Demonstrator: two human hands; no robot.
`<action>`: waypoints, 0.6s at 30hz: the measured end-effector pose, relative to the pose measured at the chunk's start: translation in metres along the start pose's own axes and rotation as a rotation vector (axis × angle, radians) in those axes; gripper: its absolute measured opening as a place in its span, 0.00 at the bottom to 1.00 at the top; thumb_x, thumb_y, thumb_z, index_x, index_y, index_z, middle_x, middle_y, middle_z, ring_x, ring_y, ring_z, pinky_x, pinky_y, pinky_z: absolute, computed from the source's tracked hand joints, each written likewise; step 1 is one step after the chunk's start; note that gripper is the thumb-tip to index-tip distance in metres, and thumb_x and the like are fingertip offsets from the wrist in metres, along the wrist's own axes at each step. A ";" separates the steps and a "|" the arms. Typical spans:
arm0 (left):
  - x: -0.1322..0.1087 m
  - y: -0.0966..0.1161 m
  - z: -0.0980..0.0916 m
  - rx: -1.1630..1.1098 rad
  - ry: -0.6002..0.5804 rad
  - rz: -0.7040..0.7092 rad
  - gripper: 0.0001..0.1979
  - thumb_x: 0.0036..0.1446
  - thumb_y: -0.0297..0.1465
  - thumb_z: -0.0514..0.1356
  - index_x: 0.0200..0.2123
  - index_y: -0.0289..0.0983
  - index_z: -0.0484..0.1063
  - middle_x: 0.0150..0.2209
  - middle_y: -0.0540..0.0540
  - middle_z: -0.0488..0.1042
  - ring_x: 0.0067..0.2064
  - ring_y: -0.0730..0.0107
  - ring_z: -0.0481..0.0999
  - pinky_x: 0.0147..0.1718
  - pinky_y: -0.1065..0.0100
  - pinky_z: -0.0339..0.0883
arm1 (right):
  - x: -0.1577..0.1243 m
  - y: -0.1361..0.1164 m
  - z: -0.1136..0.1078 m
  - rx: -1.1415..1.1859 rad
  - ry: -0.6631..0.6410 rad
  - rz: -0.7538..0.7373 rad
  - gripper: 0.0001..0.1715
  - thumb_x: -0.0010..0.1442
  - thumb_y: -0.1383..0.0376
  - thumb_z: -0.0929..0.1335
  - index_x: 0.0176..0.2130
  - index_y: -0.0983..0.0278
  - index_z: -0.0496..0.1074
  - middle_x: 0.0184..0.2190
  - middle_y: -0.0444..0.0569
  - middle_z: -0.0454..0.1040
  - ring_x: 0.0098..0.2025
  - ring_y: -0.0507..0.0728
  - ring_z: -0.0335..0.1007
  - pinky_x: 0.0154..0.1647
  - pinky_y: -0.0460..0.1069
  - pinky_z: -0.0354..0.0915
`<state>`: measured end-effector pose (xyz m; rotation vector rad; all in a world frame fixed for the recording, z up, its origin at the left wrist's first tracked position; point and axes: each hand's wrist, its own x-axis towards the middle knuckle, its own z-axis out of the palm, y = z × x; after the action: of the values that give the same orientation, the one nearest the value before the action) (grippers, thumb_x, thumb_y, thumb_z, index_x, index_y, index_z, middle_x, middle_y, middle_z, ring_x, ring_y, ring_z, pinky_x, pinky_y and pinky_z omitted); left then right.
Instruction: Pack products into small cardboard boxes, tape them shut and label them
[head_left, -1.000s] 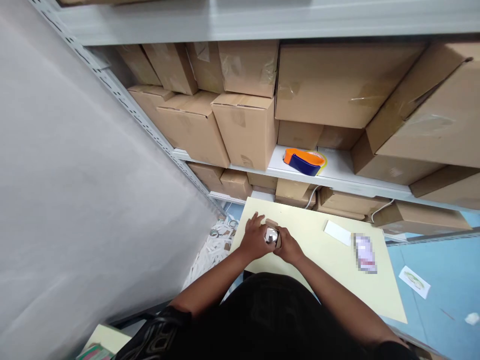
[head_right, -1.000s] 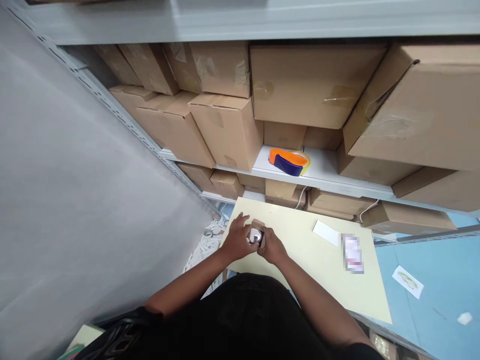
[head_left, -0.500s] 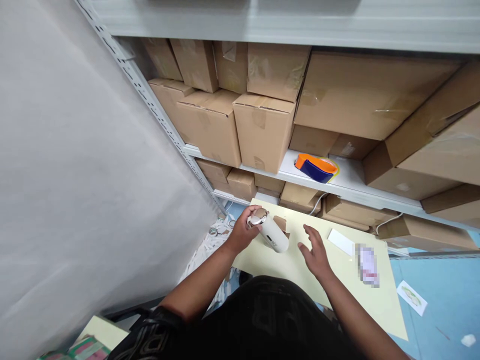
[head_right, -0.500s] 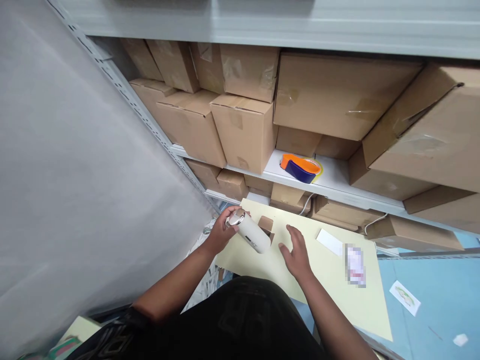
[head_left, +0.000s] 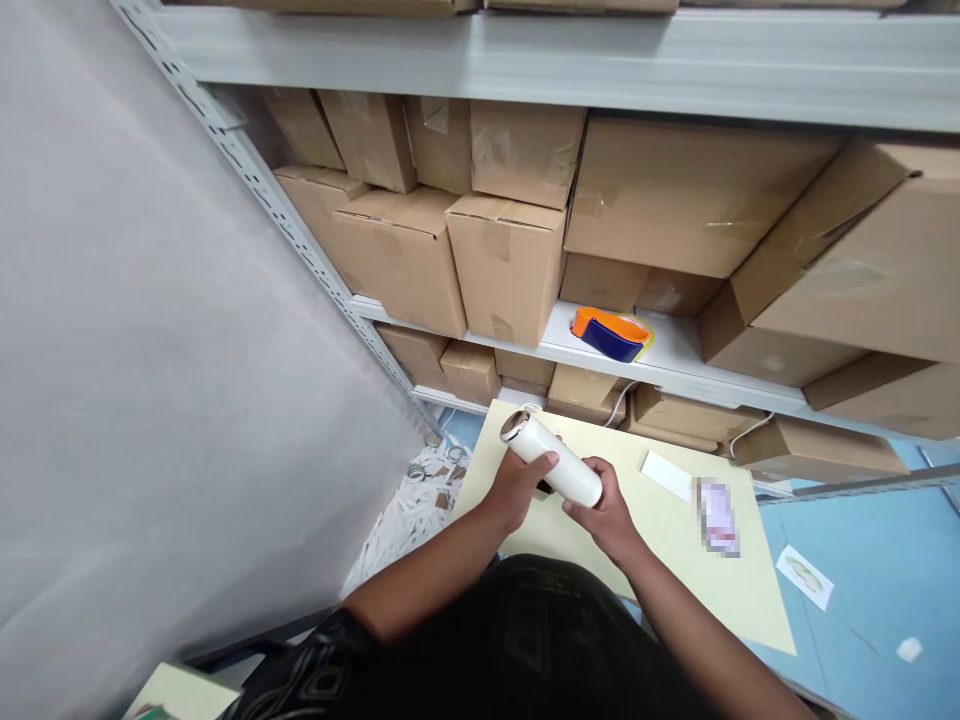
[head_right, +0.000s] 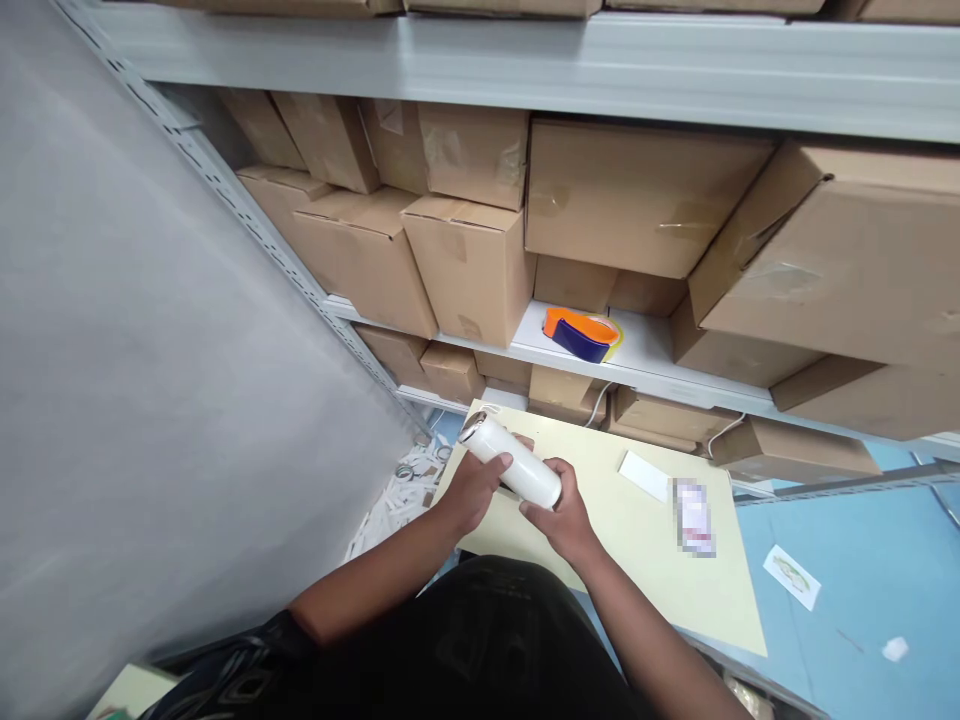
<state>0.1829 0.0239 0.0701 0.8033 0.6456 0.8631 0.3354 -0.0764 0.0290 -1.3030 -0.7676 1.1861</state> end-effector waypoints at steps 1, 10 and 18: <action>-0.002 -0.002 0.002 -0.002 -0.008 -0.010 0.27 0.50 0.41 0.74 0.50 0.35 0.74 0.48 0.37 0.79 0.52 0.50 0.78 0.48 0.57 0.70 | -0.002 -0.001 -0.002 0.038 -0.032 0.024 0.43 0.48 0.51 0.80 0.57 0.54 0.64 0.53 0.50 0.71 0.49 0.63 0.71 0.45 0.55 0.70; -0.005 -0.006 0.030 0.043 0.088 0.057 0.32 0.51 0.41 0.73 0.55 0.41 0.66 0.45 0.44 0.79 0.44 0.62 0.79 0.43 0.63 0.72 | -0.017 -0.012 -0.024 0.044 -0.075 0.007 0.45 0.45 0.51 0.82 0.57 0.55 0.66 0.53 0.51 0.72 0.47 0.63 0.72 0.46 0.57 0.70; -0.016 -0.020 0.065 0.112 0.067 0.040 0.31 0.50 0.42 0.72 0.54 0.39 0.66 0.47 0.43 0.78 0.45 0.57 0.78 0.44 0.59 0.71 | -0.031 -0.019 -0.048 0.237 -0.377 0.189 0.33 0.56 0.44 0.74 0.52 0.60 0.71 0.44 0.53 0.76 0.41 0.62 0.74 0.44 0.58 0.71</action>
<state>0.2326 -0.0203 0.0917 0.8937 0.7441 0.8986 0.3756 -0.1181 0.0456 -0.9827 -0.7535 1.6520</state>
